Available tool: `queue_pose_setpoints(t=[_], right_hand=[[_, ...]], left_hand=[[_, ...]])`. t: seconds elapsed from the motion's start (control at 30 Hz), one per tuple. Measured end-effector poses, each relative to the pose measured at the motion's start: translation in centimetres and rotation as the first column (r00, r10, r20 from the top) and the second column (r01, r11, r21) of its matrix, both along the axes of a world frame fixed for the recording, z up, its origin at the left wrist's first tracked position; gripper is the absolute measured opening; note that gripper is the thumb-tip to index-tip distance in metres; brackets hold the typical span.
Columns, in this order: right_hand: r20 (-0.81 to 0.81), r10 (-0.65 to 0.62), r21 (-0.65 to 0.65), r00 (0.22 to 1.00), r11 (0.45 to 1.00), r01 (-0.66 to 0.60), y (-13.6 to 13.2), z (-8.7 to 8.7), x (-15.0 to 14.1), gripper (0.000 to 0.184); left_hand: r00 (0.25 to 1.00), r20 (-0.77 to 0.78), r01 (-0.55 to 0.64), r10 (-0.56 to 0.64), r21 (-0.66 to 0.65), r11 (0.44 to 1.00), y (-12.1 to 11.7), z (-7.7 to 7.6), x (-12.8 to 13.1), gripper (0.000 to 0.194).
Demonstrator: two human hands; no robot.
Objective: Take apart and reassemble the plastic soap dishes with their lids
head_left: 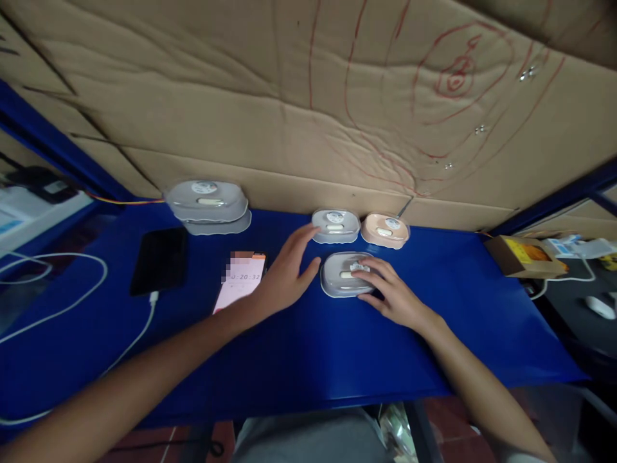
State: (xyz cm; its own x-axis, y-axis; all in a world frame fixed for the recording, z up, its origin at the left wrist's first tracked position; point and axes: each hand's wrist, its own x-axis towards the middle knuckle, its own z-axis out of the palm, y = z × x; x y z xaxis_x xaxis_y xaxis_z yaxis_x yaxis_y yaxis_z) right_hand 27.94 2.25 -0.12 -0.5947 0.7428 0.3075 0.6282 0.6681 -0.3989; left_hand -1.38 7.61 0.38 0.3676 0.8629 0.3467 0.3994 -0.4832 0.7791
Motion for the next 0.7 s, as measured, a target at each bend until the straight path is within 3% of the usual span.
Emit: queue_pose_setpoints(t=[0.07, 0.13, 0.23, 0.37, 0.47, 0.57, 0.63, 0.7], right_hand=[[0.001, -0.018, -0.052, 1.000, 0.998, 0.018, 0.2, 0.9, 0.8, 0.048], [-0.008, -0.053, -0.100, 0.999, 0.994, 0.052, 0.1, 1.7, 2.2, 0.043], [0.000, -0.155, -0.146, 0.988, 0.977, 0.153, 0.0, 2.5, 5.8, 0.032], [0.110, -0.379, -0.135, 0.919, 0.910, 0.392, -0.1, 2.1, 12.2, 0.025], [0.186, -0.631, 0.006, 0.753, 0.767, 0.641, 0.5, 0.9, 15.6, 0.025], [0.104, -0.762, 0.100, 0.639, 0.647, 0.756, 1.8, -0.6, 16.7, 0.028], [0.045, -0.781, 0.120, 0.623, 0.624, 0.773, 2.7, -1.3, 16.3, 0.034], [0.018, -0.765, 0.130, 0.643, 0.640, 0.757, 3.4, -1.8, 15.6, 0.039]], left_hand=[[0.973, -0.229, 0.051, -0.013, 0.160, 0.986, 3.1, 0.4, 1.4, 0.054], [0.903, -0.430, 0.067, 0.007, 0.158, 0.985, 5.6, 0.5, 2.7, 0.054], [0.874, -0.485, 0.052, 0.024, 0.143, 0.988, 6.8, 0.4, 3.3, 0.052], [0.859, -0.511, 0.039, 0.034, 0.131, 0.991, 3.6, 0.2, 1.1, 0.050], [0.838, -0.545, 0.024, 0.034, 0.098, 0.995, 0.3, 0.1, -1.8, 0.047], [0.857, -0.515, 0.037, -0.017, 0.028, 0.999, -1.6, -0.3, -4.2, 0.044], [0.870, -0.491, 0.037, -0.038, -0.011, 0.999, -2.1, -0.5, -5.1, 0.042], [0.880, -0.471, 0.040, -0.053, -0.039, 0.998, -2.4, -0.5, -5.3, 0.042]])
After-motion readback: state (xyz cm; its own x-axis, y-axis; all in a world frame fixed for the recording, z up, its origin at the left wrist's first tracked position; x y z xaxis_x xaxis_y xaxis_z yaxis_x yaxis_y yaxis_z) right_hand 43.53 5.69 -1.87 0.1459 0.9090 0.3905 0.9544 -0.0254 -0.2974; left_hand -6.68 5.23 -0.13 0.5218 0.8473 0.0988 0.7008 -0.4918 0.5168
